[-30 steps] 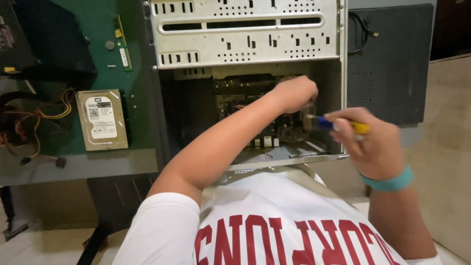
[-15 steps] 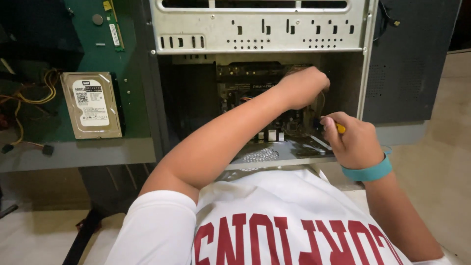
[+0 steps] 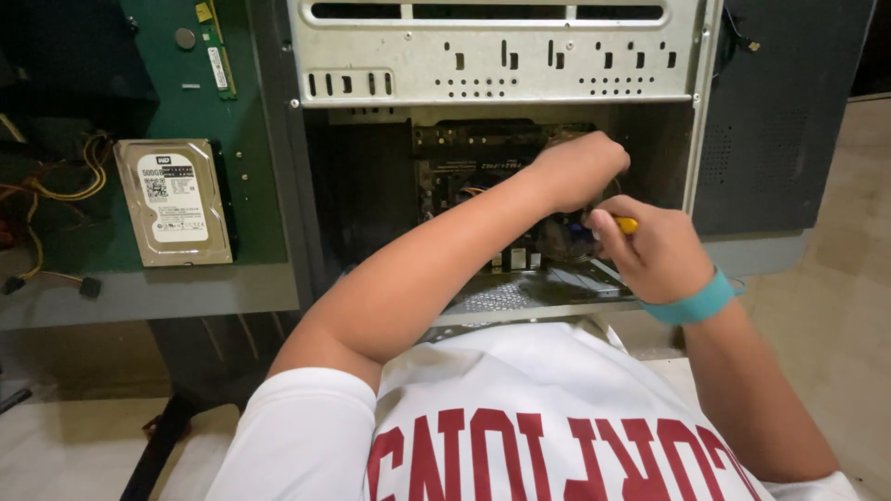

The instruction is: Cleaning and inspecting the internal components of a desktop computer using a brush and a small tool

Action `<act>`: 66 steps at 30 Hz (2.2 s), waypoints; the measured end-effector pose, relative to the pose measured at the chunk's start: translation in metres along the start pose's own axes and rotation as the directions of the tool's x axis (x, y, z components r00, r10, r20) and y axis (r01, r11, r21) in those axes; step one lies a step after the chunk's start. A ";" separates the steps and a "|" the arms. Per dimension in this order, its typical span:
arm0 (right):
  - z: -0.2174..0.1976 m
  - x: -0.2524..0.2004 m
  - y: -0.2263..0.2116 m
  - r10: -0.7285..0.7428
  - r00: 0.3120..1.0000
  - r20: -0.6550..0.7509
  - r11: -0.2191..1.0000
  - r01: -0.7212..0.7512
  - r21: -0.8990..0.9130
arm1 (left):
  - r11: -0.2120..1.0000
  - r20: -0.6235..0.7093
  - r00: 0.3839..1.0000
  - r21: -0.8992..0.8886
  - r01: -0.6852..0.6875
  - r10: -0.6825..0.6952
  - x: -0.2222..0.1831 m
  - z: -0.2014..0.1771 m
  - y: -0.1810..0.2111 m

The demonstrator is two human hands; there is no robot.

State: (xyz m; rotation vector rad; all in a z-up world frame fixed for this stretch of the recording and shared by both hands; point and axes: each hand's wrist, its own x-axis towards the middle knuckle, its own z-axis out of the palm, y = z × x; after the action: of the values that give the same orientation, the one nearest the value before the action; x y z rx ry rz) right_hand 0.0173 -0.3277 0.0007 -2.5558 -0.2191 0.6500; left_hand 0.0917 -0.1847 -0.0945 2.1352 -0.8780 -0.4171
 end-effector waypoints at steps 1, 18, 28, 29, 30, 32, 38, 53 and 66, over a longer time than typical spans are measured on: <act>0.006 0.002 0.011 -0.010 1.000 0.013 0.998 0.011 -0.059 | 1.000 0.004 1.000 -0.016 0.015 -0.015 0.001 0.000 0.000; 0.008 0.011 0.033 -0.017 0.983 0.183 0.934 0.081 -0.349 | 0.995 -0.010 0.996 -0.024 0.093 -0.093 0.006 0.014 -0.007; -0.008 0.014 -0.021 -0.288 0.917 0.275 0.953 0.246 0.179 | 0.996 -0.009 0.997 -0.048 0.077 -0.077 0.002 -0.006 -0.001; 0.000 0.017 -0.012 -0.313 0.895 0.318 0.946 0.263 0.189 | 0.998 -0.020 0.998 -0.016 0.060 -0.061 0.002 -0.008 -0.001; -0.001 0.018 -0.009 -0.316 0.893 0.319 0.945 0.267 0.188 | 0.998 -0.023 0.998 -0.015 0.063 -0.063 0.000 -0.008 0.000; -0.003 0.017 -0.003 -0.274 0.883 0.380 0.962 0.244 0.126 | 0.998 -0.031 0.998 0.008 0.055 -0.055 -0.004 -0.009 0.004; -0.013 0.017 -0.016 -0.245 0.865 0.439 0.956 0.291 -0.039 | 0.998 -0.079 0.997 0.061 0.004 0.001 -0.001 -0.012 -0.002; 0.012 0.018 -0.054 -0.641 0.667 0.381 0.760 0.621 0.191 | 0.970 -0.133 0.964 -0.106 0.218 -0.231 -0.094 -0.111 0.023; -0.042 0.004 -0.058 -0.230 0.872 0.431 0.962 0.271 -0.035 | 0.972 -0.751 0.630 -0.072 0.224 -0.201 -0.263 -0.144 0.060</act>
State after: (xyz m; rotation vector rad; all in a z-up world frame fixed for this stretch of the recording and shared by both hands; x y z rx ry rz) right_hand 0.0392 -0.2940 0.0605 -2.3801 -0.7332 1.1078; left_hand -0.0440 0.0506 0.0462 2.1428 -0.1342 0.3902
